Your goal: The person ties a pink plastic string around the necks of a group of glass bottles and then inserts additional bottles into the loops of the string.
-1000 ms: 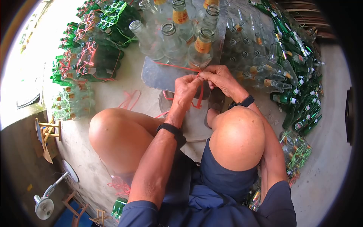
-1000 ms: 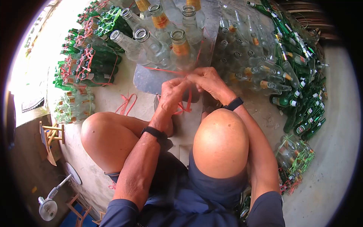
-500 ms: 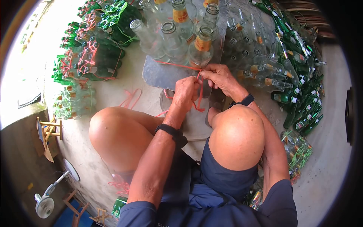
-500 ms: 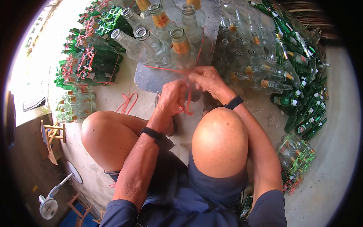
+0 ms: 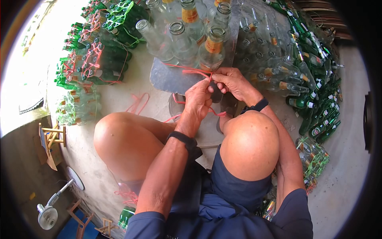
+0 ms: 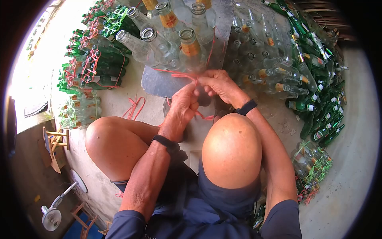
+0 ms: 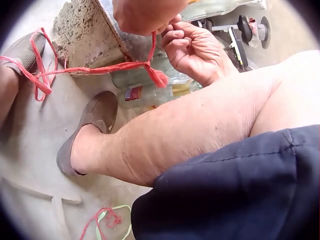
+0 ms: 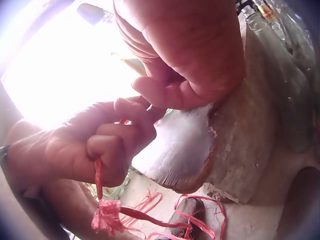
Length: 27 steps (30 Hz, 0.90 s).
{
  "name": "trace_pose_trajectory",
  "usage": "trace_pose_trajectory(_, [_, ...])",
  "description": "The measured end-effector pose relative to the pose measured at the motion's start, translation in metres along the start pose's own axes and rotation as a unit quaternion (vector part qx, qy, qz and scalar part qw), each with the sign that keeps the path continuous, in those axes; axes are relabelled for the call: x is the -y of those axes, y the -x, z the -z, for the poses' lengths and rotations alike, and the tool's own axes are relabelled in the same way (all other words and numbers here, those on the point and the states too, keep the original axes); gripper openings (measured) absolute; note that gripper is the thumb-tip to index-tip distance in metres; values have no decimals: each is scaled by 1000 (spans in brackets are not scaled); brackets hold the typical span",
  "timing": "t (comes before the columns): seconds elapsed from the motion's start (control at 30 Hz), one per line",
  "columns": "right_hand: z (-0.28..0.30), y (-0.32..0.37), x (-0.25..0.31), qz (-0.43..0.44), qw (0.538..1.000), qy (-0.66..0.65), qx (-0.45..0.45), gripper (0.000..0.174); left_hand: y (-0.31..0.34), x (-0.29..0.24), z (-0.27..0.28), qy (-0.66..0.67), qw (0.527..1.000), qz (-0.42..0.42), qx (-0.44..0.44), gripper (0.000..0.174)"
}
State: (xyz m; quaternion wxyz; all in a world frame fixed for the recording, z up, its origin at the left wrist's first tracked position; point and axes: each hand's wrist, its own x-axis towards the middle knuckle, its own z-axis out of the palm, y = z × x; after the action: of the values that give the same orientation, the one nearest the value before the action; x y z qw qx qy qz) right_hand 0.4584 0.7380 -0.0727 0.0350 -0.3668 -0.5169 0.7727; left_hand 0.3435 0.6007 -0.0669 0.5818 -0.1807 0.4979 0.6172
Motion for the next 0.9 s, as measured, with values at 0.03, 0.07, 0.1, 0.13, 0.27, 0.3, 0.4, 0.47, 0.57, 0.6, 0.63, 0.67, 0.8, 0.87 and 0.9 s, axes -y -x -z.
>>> trace_pose_trajectory(0.03, [0, 0, 0, -4, 1000, -3, 0, 17, 1, 0, -1, 8, 1000, -7, -2, 11])
trace_pose_trajectory(0.07, [0, 0, 0, -4, 1000, -3, 0, 17, 1, 1, -2, 16, 1000, -13, -3, 10])
trace_pose_trajectory(0.1, [1, -1, 1, -6, 1000, 1, 2, 17, 1, 2, -1, 15, 1000, -13, -3, 10])
trace_pose_trajectory(0.13, [1, -1, 1, -8, 1000, 4, 5, 18, 0, 3, 0, 19, 1000, -24, -1, 10])
trace_pose_trajectory(0.27, [1, 0, 2, -11, 1000, -1, 5, 20, 2, 6, 0, -5, 997, -79, 1, 18])
trace_pose_trajectory(0.3, [1, 0, 2, -13, 1000, -2, 9, 21, 2, 7, 0, -5, 997, -79, 0, 18])
trace_pose_trajectory(0.4, [1, -2, 1, -14, 1000, -5, 13, 22, 1, 14, 1, -62, 988, -140, -15, 23])
trace_pose_trajectory(0.47, [2, -2, -1, -14, 1000, -7, 13, 22, -6, 21, 1, -145, 948, -278, -45, 21])
trace_pose_trajectory(0.57, [2, -3, -2, -16, 1000, -5, 8, 24, -5, 23, 3, -183, 923, -335, -41, 22])
trace_pose_trajectory(0.6, [3, -4, -1, -13, 1000, -4, 17, 25, -3, 22, 2, -184, 923, -336, -40, 22])
trace_pose_trajectory(0.63, [3, -4, -1, -10, 1000, -3, 24, 26, -1, 22, 1, -232, 897, -372, -53, 20])
trace_pose_trajectory(0.67, [3, -3, -2, -9, 1000, -3, 24, 26, 0, 22, 0, -278, 868, -406, -66, 18])
trace_pose_trajectory(0.8, [3, -2, 0, -5, 999, 13, 29, 28, 6, 17, -2, -360, 801, -470, -84, 13])
trace_pose_trajectory(0.87, [3, -3, 0, -5, 999, 19, 28, 28, 4, 16, -2, -369, 776, -508, -60, 12])
trace_pose_trajectory(0.9, [4, -2, -1, 4, 999, 16, 33, 29, 6, 14, -4, -371, 776, -508, -58, 12])
